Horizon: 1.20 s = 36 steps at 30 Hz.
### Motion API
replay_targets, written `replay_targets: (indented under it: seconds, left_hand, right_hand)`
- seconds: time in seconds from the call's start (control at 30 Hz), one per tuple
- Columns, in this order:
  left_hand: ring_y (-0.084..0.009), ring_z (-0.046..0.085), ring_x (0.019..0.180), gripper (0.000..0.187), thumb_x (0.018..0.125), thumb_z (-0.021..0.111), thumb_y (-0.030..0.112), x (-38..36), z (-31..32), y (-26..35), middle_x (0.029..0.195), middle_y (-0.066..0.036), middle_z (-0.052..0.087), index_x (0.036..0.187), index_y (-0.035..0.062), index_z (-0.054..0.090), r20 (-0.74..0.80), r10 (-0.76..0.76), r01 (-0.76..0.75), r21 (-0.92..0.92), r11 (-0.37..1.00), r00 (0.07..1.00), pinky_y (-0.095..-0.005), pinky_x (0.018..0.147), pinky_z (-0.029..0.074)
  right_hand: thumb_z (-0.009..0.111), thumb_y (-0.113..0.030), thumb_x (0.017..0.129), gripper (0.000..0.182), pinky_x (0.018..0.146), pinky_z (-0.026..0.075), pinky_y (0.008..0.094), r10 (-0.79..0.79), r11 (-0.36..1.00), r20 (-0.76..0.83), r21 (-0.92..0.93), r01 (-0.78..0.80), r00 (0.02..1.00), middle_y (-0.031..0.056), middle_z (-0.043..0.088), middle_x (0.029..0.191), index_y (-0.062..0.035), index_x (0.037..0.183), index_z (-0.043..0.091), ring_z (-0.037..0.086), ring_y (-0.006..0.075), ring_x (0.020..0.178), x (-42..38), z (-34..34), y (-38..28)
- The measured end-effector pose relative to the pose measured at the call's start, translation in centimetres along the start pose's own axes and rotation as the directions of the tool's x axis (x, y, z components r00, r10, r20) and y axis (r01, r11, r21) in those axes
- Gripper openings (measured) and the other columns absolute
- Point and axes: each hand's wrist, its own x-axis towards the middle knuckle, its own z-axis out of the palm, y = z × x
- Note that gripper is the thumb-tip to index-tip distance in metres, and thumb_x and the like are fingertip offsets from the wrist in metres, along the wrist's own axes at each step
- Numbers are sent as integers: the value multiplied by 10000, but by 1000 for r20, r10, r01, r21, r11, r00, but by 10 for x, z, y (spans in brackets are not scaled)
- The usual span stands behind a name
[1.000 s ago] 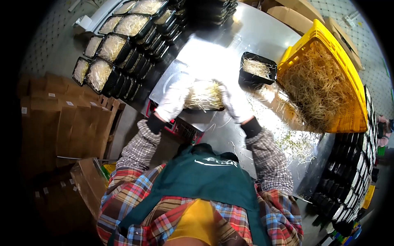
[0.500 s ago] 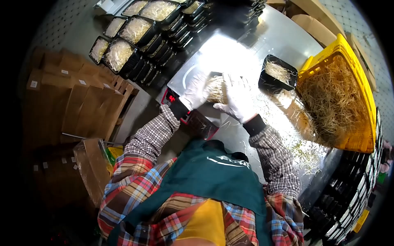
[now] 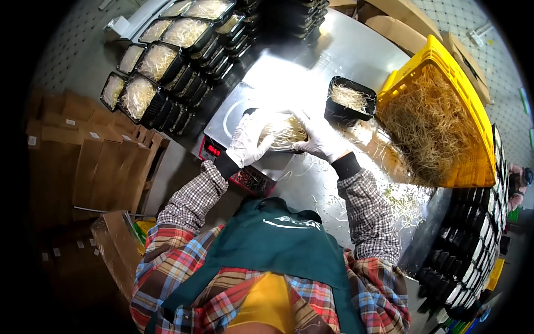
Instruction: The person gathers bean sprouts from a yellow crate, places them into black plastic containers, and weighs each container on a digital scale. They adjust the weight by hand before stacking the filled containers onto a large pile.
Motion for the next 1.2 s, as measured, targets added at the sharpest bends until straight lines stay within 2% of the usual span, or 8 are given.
replay_targets:
  seconds: [0.2, 0.27, 0.37, 0.47, 0.53, 0.87, 1.13, 1.2]
  left_hand:
    - [-353, 477, 1240, 606, 877, 627, 395, 18, 12, 11, 1344, -174, 505, 1363, 60, 489, 160, -93, 79, 93, 993, 983, -488, 1055, 363]
    - [-338, 483, 1234, 568, 903, 595, 375, 17, 18, 4, 1351, -164, 504, 1368, 66, 491, 210, -93, 83, 56, 995, 973, -472, 1046, 375]
    - [-280, 521, 1185, 628, 920, 570, 332, 16, 21, 3, 1306, -133, 555, 1458, 47, 415, 181, -61, 37, 137, 990, 982, -463, 978, 396]
    - [-276, 517, 1210, 584, 950, 530, 325, 20, 13, 10, 1349, -142, 535, 1452, 47, 426, 203, -60, 41, 97, 994, 977, -457, 983, 405]
    - [-278, 520, 1207, 588, 937, 559, 348, 17, 14, 7, 1334, -145, 548, 1430, 47, 450, 163, -2, -19, 123, 992, 987, -457, 996, 405]
    - [-318, 627, 1107, 383, 899, 604, 111, 9, -43, -31, 1234, -163, 636, 1274, 33, 587, -49, -63, 57, -108, 993, 997, -400, 992, 477]
    - [-193, 606, 1186, 382, 1042, 472, 171, -11, -52, -67, 1298, -154, 624, 1380, 0, 519, -287, -455, 335, -382, 861, 843, -299, 1012, 468]
    - [-199, 593, 1210, 397, 1048, 461, 183, -7, -36, -61, 1322, -158, 609, 1394, -9, 496, -305, -393, 290, -331, 898, 868, -295, 1025, 457]
  right_hand:
    - [768, -108, 787, 555, 929, 504, 368, -51, 997, -241, -71, 35, 969, 127, 623, 1100, -77, 1303, 564, 612, 289, 1030, -12, 18, 2]
    - [731, -114, 853, 357, 863, 503, 289, 278, 762, -86, 626, -165, 957, 64, 641, 991, -40, 1187, 630, 610, 188, 924, -16, 35, 29]
    - [697, -132, 910, 173, 779, 496, 223, 494, 325, 71, 909, -260, 867, 11, 636, 884, -24, 1044, 693, 580, 88, 823, -19, 17, 24]
    - [700, -73, 897, 109, 775, 540, 254, 153, 941, -209, 329, -78, 966, 51, 673, 906, -26, 993, 723, 625, 110, 854, -38, -16, 54]
    - [721, -53, 871, 168, 801, 547, 252, 319, 714, -140, 686, -141, 937, 53, 691, 935, -61, 1038, 739, 648, 130, 872, -43, -48, 69]
    - [716, -151, 856, 544, 967, 490, 372, 103, 879, -412, -389, -277, 905, 162, 617, 1242, -81, 1362, 529, 613, 318, 1117, -28, -111, 108]
    - [677, -204, 939, 517, 870, 513, 306, 419, 849, -133, 409, -335, 898, 141, 644, 1209, -21, 1388, 499, 639, 191, 986, -21, 12, 51]
    - [688, -164, 926, 243, 742, 494, 235, 493, 667, -102, 682, -300, 864, 30, 687, 909, 6, 1099, 680, 598, 96, 813, -18, 29, 57]
